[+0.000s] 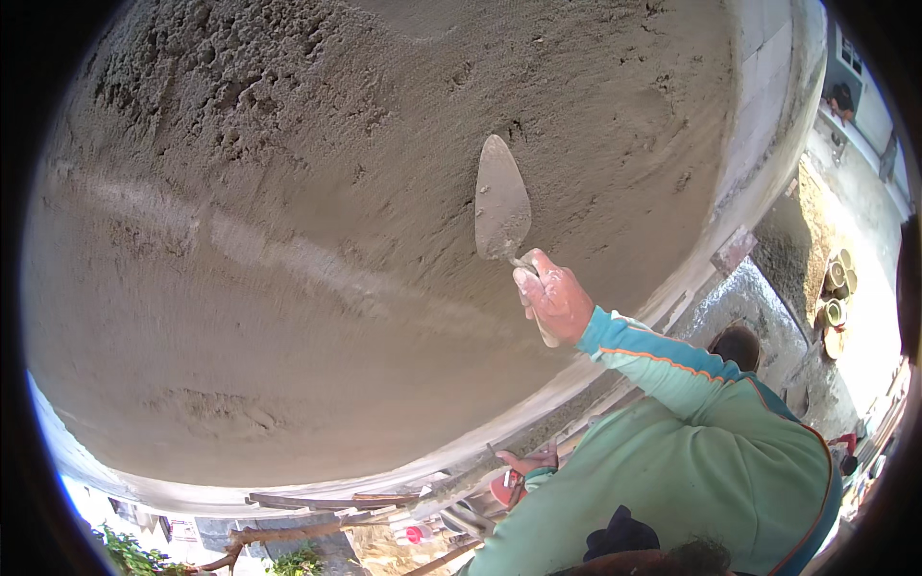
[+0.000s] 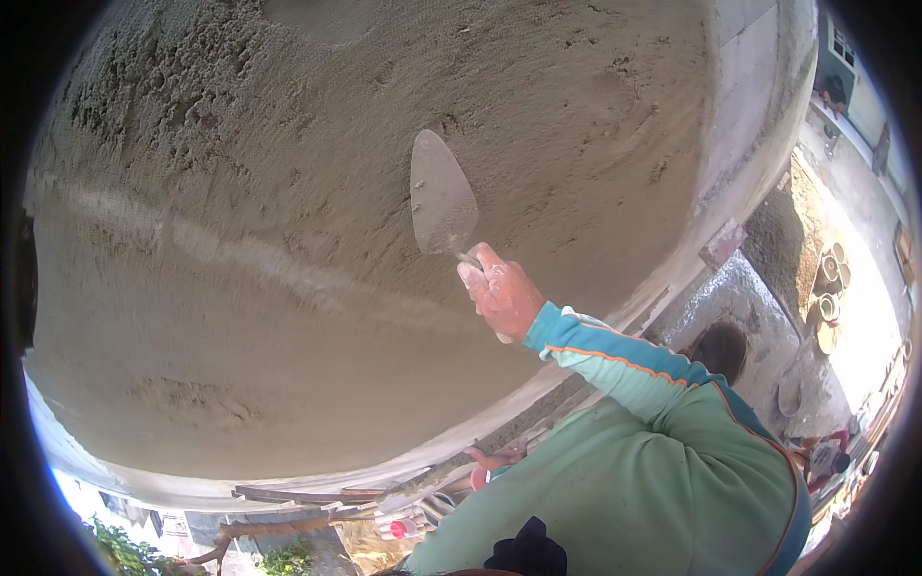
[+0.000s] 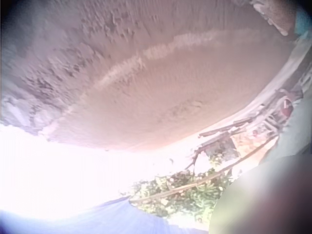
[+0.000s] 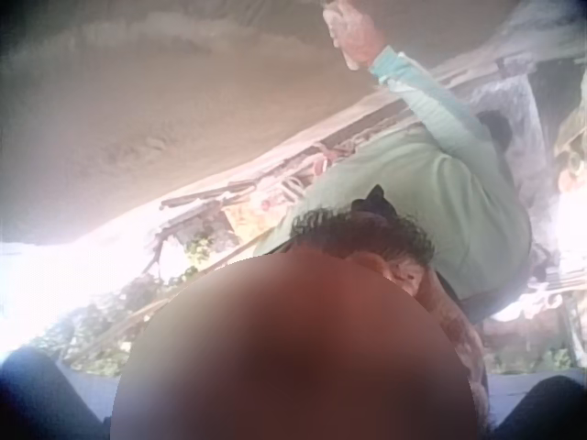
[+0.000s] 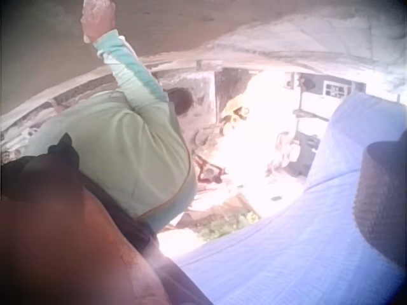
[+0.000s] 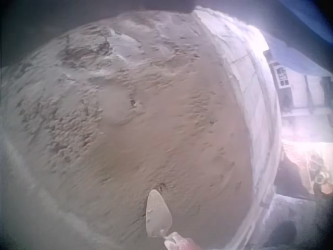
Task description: The person applies and smooths wet cement on a curved wall using a long straightedge and a trowel. They repeatedly level the surface with the straightedge and fill gaps with the trowel, working on a large section of the wall.
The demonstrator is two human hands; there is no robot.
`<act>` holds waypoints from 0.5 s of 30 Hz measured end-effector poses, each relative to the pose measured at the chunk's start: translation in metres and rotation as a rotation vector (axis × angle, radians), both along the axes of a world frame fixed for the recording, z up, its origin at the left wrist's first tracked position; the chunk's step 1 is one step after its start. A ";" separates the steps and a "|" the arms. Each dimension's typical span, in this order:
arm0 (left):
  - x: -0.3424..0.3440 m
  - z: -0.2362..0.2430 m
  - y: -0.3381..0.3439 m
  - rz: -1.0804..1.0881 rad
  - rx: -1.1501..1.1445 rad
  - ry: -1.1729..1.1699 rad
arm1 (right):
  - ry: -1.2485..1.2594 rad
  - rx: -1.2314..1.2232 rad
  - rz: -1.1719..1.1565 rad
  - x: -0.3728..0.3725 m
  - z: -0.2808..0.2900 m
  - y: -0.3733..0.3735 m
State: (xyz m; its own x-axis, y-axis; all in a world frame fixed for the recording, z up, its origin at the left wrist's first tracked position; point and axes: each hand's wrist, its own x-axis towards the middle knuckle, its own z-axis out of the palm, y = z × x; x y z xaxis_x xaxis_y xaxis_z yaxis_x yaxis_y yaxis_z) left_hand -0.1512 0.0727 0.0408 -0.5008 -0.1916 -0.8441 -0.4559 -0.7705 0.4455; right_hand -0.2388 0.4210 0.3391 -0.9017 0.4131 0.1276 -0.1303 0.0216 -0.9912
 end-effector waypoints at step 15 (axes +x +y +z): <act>-0.022 0.092 0.049 -0.105 -0.011 0.158 | -0.829 0.495 -0.092 0.213 -0.334 0.155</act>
